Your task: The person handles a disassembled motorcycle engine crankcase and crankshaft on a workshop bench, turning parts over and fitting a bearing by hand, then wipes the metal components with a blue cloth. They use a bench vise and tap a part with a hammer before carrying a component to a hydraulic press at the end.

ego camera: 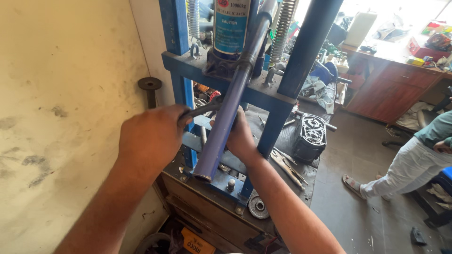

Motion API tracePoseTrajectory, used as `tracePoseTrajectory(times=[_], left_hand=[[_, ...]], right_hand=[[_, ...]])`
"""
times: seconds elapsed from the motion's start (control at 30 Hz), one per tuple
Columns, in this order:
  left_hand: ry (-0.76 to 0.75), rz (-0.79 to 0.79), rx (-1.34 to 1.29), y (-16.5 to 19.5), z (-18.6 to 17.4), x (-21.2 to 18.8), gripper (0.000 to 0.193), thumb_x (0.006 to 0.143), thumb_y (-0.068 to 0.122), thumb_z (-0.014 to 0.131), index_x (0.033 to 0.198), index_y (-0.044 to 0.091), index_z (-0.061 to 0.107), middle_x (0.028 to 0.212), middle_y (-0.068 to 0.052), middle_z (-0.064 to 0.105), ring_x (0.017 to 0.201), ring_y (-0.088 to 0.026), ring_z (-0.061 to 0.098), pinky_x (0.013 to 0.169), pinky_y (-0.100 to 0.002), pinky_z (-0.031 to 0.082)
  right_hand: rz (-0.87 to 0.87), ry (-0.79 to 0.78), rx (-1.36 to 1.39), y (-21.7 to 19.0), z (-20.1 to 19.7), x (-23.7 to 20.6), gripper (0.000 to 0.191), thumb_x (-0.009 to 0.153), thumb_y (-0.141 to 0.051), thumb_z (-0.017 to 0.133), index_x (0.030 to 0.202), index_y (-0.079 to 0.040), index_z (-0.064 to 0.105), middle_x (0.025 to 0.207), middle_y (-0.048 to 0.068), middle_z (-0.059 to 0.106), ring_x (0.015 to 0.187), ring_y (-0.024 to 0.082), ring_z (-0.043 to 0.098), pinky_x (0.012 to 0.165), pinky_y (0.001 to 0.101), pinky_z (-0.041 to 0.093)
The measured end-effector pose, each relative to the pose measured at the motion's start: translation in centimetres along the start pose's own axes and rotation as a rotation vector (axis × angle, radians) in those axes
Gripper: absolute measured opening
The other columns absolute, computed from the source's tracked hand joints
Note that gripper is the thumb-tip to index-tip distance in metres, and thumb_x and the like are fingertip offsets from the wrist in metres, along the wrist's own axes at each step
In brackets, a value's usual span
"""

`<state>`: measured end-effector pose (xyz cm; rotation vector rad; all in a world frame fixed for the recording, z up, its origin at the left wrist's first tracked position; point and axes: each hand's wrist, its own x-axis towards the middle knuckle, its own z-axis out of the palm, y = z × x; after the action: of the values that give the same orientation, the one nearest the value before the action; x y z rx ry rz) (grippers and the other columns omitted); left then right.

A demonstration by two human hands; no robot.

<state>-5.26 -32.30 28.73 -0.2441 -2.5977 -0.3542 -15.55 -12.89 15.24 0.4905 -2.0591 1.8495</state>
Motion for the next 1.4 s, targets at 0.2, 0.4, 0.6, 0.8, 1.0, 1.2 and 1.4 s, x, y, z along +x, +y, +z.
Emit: tracePoseTrajectory(times=[0.2,0.4,0.6,0.8,1.0,1.2,1.4], left_hand=[[0.049,-0.129,-0.22,0.1,2.4,-4.6,0.029,0.092,0.029,0.07,0.113,0.011,0.06,0.081,-0.009,0.075,0.076,-0.034,0.072,0.063,-0.048,0.054],[0.035,0.26,-0.557,2.1,2.3,-6.1,0.038,0.087,0.013,0.063,0.124,0.005,0.061,0.097,-0.015,0.072,0.088,-0.037,0.071,0.071,-0.044,0.058],[0.575,0.619,0.071,0.7,-1.2,3.8,0.022,0.096,0.022,0.073,0.112,0.008,0.067,0.096,-0.006,0.066,0.086,-0.027,0.064,0.067,-0.04,0.049],[0.531,0.935,0.599,1.0,-3.3,9.2,0.007,0.088,0.024,0.067,0.084,0.02,0.065,0.072,0.002,0.058,0.07,-0.017,0.06,0.077,-0.037,0.045],[0.758,1.207,0.922,2.0,-4.0,11.6,0.014,0.08,0.029,0.06,0.072,0.018,0.064,0.065,0.003,0.058,0.071,-0.013,0.063,0.085,-0.033,0.041],[0.119,0.712,0.462,4.3,-2.8,9.7,0.015,0.086,0.02,0.062,0.074,0.014,0.07,0.064,-0.011,0.071,0.052,-0.026,0.068,0.082,-0.047,0.05],[-0.158,0.159,0.066,5.0,-1.5,9.4,0.025,0.092,0.025,0.063,0.081,0.006,0.075,0.076,-0.018,0.072,0.066,-0.037,0.068,0.06,-0.049,0.054]], right_hand=[[0.12,0.136,-0.226,-4.6,-0.6,-8.5,0.098,0.081,-0.025,0.085,0.155,-0.002,0.024,0.155,0.021,0.036,0.141,0.03,0.035,0.115,0.0491,0.033],[0.237,-0.014,0.991,-6.1,0.2,-14.5,0.044,0.104,-0.029,0.052,0.134,0.002,0.046,0.127,0.023,0.061,0.112,0.033,0.065,0.091,0.0468,0.057],[0.238,-0.117,0.575,-4.7,-1.9,-11.2,0.028,0.109,-0.023,0.045,0.112,0.003,0.052,0.091,0.019,0.072,0.068,0.025,0.074,0.059,0.0332,0.063],[0.443,-0.342,0.374,-3.4,-6.0,-12.2,0.025,0.105,-0.022,0.047,0.113,0.001,0.051,0.08,0.018,0.075,0.057,0.021,0.072,0.048,0.0297,0.057],[0.523,-0.317,0.361,-1.2,-6.8,-14.9,0.024,0.106,-0.019,0.047,0.114,0.002,0.052,0.086,0.017,0.077,0.062,0.02,0.073,0.053,0.0298,0.06],[0.561,-0.311,0.359,0.1,-7.7,-16.1,0.026,0.104,-0.02,0.047,0.118,0.001,0.054,0.085,0.015,0.076,0.063,0.019,0.074,0.052,0.0288,0.059],[0.521,-0.38,0.137,0.3,-8.5,-17.8,0.026,0.103,-0.02,0.052,0.118,-0.001,0.062,0.086,0.01,0.078,0.067,0.015,0.074,0.06,0.0281,0.06]])
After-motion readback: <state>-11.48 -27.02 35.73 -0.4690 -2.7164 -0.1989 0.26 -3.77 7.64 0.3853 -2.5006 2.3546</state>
